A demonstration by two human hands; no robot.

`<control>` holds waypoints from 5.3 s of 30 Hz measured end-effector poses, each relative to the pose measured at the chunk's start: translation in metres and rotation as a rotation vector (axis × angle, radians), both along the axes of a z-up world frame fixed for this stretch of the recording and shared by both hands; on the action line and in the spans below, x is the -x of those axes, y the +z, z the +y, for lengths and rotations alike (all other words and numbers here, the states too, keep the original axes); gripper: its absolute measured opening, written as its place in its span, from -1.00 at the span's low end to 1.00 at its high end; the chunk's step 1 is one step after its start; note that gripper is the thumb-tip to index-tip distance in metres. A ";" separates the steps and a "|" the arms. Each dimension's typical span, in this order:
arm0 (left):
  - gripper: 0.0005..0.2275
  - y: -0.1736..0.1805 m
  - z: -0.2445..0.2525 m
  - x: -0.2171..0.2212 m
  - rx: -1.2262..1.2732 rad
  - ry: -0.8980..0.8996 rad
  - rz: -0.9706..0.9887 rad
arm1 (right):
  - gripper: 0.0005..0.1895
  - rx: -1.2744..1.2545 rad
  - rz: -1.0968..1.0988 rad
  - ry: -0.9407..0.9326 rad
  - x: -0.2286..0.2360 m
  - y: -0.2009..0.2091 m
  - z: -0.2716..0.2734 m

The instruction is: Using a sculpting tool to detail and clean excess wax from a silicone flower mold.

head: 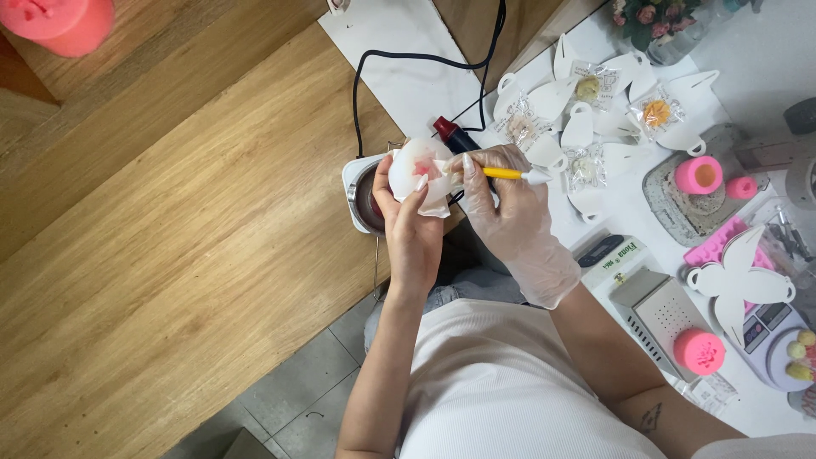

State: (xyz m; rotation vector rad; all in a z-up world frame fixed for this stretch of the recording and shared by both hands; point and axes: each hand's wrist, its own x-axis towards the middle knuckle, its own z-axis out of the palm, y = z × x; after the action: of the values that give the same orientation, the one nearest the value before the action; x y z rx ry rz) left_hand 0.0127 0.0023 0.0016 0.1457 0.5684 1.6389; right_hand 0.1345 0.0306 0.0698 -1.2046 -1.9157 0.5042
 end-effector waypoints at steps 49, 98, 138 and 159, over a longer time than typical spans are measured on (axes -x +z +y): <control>-0.33 0.013 0.020 0.033 0.012 -0.182 -0.010 | -0.81 0.063 0.119 0.014 0.021 0.004 0.013; -0.34 0.010 0.018 0.032 -0.022 -0.221 0.004 | -0.91 -0.071 -0.019 0.241 0.002 0.038 0.016; -0.34 0.013 -0.008 0.037 0.032 -0.142 -0.045 | -0.92 -0.009 0.022 0.389 -0.010 0.026 0.014; -0.34 0.018 -0.027 0.032 0.088 -0.097 0.014 | -0.96 -0.042 0.053 0.519 -0.020 0.015 0.014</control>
State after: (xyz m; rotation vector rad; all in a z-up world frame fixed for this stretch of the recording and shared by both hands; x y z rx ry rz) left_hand -0.0192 -0.0243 0.0198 0.1183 0.6330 1.5174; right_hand 0.1543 0.0445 0.0853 -0.6483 -2.1790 0.7507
